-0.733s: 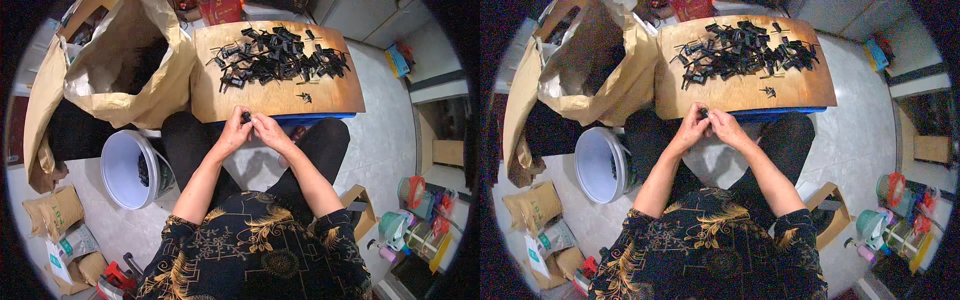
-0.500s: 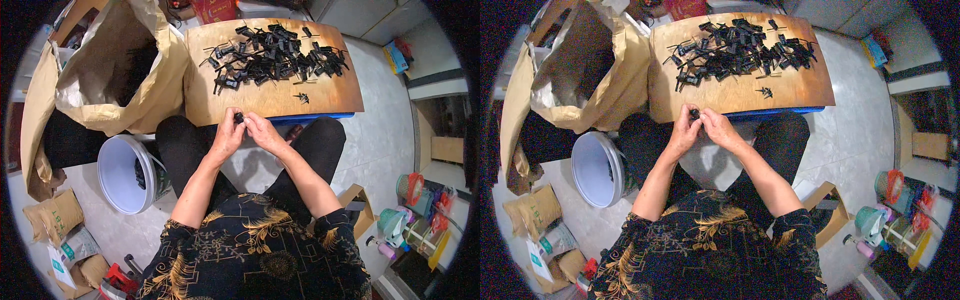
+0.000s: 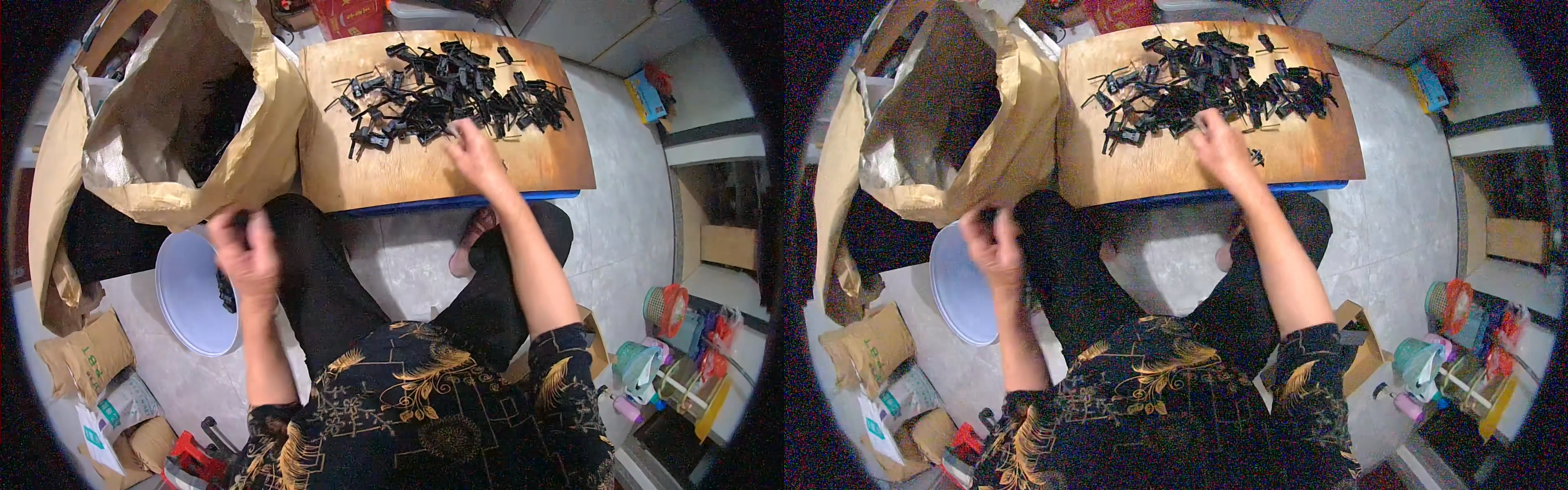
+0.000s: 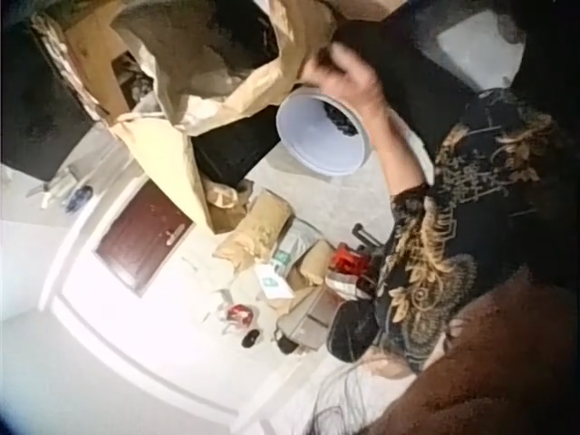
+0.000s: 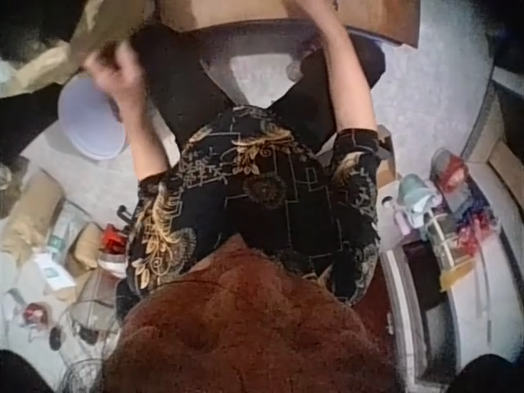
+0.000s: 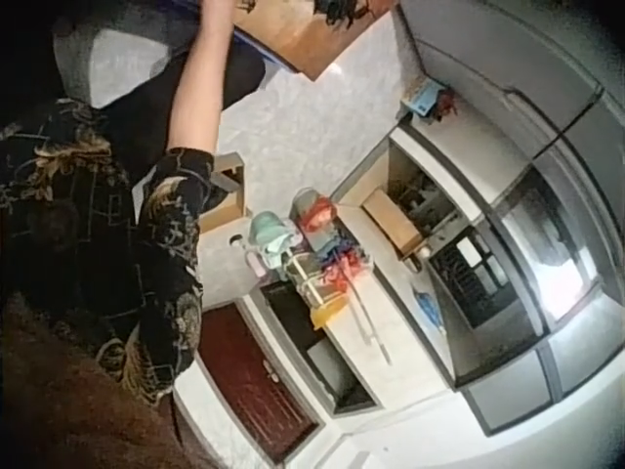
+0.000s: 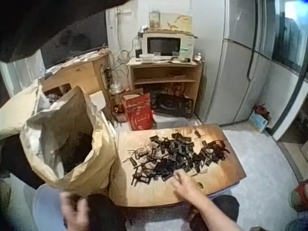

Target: Assembling small black plastic components at a workstation.

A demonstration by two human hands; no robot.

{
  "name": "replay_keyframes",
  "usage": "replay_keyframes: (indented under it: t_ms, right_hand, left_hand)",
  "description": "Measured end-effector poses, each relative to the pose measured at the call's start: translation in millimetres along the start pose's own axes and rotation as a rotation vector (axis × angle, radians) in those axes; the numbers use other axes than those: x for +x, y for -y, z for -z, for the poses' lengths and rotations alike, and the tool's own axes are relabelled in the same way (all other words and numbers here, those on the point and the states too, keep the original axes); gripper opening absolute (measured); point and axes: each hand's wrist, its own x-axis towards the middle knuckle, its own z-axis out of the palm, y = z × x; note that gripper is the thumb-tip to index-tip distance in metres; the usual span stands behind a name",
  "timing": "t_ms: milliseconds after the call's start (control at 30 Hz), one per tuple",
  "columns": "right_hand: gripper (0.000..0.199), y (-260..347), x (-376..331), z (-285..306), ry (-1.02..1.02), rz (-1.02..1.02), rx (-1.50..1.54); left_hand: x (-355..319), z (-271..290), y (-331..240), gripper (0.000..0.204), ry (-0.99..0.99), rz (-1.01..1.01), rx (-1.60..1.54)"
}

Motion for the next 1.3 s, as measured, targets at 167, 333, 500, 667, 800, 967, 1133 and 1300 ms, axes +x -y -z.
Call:
replay_keyframes:
  t_ms: [167, 333, 500, 667, 800, 967, 1133, 1300]
  right_hand:
    - [0.038, -26.8, 42.8, 6.0, -0.091, -0.127, -0.186]
    - [0.038, -15.5, 54.0, -1.4, -0.028, -0.167, -0.285]
    - [0.035, -10.1, 55.0, -6.3, 0.067, -0.188, -0.409]
    - [0.029, -21.4, 62.8, -5.9, -0.088, -0.141, -0.179]
    - [0.036, -52.8, 64.2, 12.8, -0.136, -0.214, 0.144]
    - [0.014, 29.7, 8.4, 14.8, 0.040, -0.173, 0.567]
    - [0.012, 52.2, -53.7, 3.8, 0.098, 0.041, 0.658]
    - [0.013, 54.5, -79.9, 7.3, 0.198, 0.004, 0.705]
  left_hand:
    - [-4.5, 120.7, 88.7, 0.025, -0.118, 0.026, 0.356]
    - [-31.4, 181.0, 135.9, 0.028, -0.021, 0.119, 0.802]
    - [-36.8, 179.6, 141.9, 0.033, -0.059, -0.155, 1.009]
    - [-17.9, 105.6, 50.6, 0.028, -0.102, -0.211, 0.588]
    - [-8.9, 20.6, -5.7, 0.025, 0.136, -0.316, 0.064]
    - [-14.6, -59.9, -30.1, 0.039, 0.594, 0.092, -0.322]
    - [-22.0, -107.5, -25.0, 0.046, 0.811, 0.414, -0.656]
    - [-26.8, -113.4, -9.4, 0.041, 0.992, 0.527, -0.694]
